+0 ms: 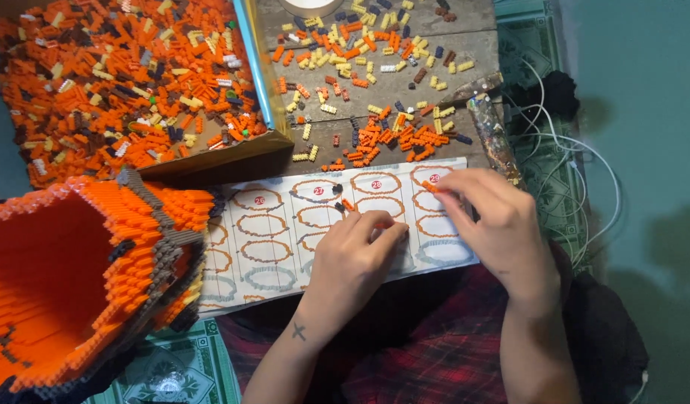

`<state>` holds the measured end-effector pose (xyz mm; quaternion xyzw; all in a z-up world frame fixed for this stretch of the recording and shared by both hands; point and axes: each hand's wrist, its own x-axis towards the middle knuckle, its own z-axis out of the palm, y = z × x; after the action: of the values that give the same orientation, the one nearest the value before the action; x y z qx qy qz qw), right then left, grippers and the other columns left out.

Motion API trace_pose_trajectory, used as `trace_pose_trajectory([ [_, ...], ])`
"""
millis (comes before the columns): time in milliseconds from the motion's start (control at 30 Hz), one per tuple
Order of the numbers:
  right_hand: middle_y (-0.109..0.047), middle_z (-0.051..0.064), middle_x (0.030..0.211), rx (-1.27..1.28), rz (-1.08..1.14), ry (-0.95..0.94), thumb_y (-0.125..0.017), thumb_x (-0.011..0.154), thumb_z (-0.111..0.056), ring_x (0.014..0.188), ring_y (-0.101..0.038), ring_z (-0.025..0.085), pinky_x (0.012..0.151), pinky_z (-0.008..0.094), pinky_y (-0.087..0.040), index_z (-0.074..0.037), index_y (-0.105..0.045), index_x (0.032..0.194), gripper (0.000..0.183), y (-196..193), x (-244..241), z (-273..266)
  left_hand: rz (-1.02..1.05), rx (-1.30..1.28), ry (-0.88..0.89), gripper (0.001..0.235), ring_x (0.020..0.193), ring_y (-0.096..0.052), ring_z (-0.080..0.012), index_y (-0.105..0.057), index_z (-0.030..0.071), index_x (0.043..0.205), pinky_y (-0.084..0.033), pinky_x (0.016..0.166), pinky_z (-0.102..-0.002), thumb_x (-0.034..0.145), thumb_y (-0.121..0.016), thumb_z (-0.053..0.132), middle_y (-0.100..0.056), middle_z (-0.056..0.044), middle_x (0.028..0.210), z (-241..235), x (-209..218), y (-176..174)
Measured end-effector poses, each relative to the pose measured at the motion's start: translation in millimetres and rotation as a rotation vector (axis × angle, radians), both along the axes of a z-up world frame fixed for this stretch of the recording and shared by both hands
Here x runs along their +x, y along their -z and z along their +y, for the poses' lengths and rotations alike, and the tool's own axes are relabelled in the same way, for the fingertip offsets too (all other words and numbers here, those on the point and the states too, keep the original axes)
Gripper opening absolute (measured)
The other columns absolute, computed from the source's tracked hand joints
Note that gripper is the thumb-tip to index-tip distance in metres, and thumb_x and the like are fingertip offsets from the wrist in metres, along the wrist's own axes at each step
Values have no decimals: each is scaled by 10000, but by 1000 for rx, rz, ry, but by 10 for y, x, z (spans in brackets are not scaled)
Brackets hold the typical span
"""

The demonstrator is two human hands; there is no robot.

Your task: Assembling a model or craft by snapping together small interlocking plastic pieces following a printed pattern.

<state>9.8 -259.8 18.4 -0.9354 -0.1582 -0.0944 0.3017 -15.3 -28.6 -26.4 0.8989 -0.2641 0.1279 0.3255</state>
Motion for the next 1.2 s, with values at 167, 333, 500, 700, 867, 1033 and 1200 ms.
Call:
trace_pose_trajectory([
  [167, -831, 89, 1056, 10, -33, -48, -850, 995, 22, 942, -806, 306, 808, 391, -668, -66, -840, 1088, 129, 24, -31, 158, 72, -31, 31, 126, 779, -739, -207, -887, 125, 1043, -555, 656, -283, 933, -897, 64, -795, -89, 970, 29, 64, -193],
  [333, -825, 98, 1059, 28, -101, -14, -853, 1004, 49, 920, -797, 322, 815, 414, -656, -50, -832, 1073, 122, 71, 27, 50, 105, -66, 46, 129, 763, -732, -226, -886, 98, 1040, -559, 647, -294, 927, -889, 36, -801, -112, 959, 55, 85, -219],
  [500, -809, 226, 1148, 44, -84, 50, -823, 1061, 114, 964, -757, 275, 822, 352, -597, 115, -797, 1115, 60, -118, -120, -8, 76, -81, 132, 94, 864, -660, -305, -777, 47, 1167, -531, 717, -418, 1078, -798, 26, -726, -117, 1111, 110, 70, -145],
  [700, -816, 209, 1056, 63, -68, -5, -890, 965, 45, 956, -787, 286, 965, 378, -659, 97, -807, 1046, 127, -51, -275, 78, 151, -157, 141, 89, 930, -705, -334, -743, -17, 1169, -578, 793, -430, 1091, -764, 19, -734, -174, 1150, 113, 90, -196],
  [867, -771, 193, 1115, 4, -48, -57, -828, 1017, 45, 997, -718, 324, 950, 424, -589, 85, -788, 1112, 110, 68, -284, 53, 195, -191, 153, 136, 975, -707, -337, -735, -24, 1216, -595, 835, -428, 1094, -761, 31, -715, -192, 1191, 136, 106, -222],
  [1033, -766, 201, 1149, -27, -64, -66, -818, 1023, 74, 1037, -724, 340, 970, 423, -604, 94, -785, 1139, 122, 111, -322, 28, 304, -328, 178, 206, 1032, -778, -340, -728, -69, 1246, -669, 913, -399, 1070, -777, 27, -693, -242, 1265, 196, 116, -258],
  [1200, -774, 218, 1123, -45, -103, -73, -837, 1008, 98, 969, -716, 338, 899, 426, -608, 130, -778, 1145, 153, 70, -338, 98, 346, -501, 4, 180, 971, -719, -247, -660, -61, 1121, -638, 709, -269, 994, -612, -180, -681, -206, 1178, 207, 77, -199],
])
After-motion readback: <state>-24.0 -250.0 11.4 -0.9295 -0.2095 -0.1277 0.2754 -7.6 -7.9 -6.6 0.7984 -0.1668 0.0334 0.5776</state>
